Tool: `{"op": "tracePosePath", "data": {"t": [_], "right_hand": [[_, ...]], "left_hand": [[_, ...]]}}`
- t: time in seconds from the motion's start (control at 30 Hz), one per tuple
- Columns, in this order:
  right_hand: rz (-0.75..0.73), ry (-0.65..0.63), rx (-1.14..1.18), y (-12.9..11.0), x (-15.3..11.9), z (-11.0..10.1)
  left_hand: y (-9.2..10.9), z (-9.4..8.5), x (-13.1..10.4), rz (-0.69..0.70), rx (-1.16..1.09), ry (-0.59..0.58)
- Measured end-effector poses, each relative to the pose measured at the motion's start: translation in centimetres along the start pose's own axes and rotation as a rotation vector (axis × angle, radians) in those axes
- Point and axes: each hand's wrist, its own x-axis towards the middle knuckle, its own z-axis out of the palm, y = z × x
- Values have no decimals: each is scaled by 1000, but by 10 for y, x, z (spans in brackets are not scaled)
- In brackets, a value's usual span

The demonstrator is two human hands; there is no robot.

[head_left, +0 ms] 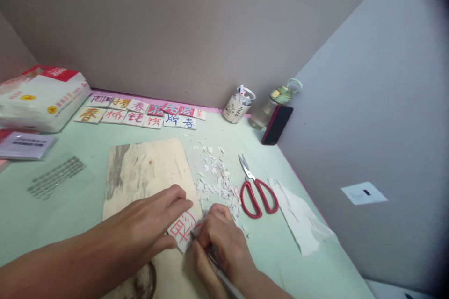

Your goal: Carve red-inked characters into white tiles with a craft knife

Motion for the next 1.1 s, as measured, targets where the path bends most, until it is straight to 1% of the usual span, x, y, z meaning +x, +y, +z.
{"op": "tracePosePath", "data": {"t": [0.27, 0.43, 0.6, 0.83, 1.1], "right_hand": [[-15, 45, 14, -1, 0, 4], [-5, 49, 48, -1, -3, 6], [-5, 88, 58, 0, -5, 10], [-24, 90, 72, 1, -7, 12], [-7, 108, 76, -1, -8, 15]], "left_hand": [[1, 1, 2, -14, 3, -20], [2, 1, 2, -14, -15, -29], [2, 1, 4, -31, -29, -13], [2, 1, 5, -28, -31, -21], [3, 0, 3, -47, -40, -26]]}}
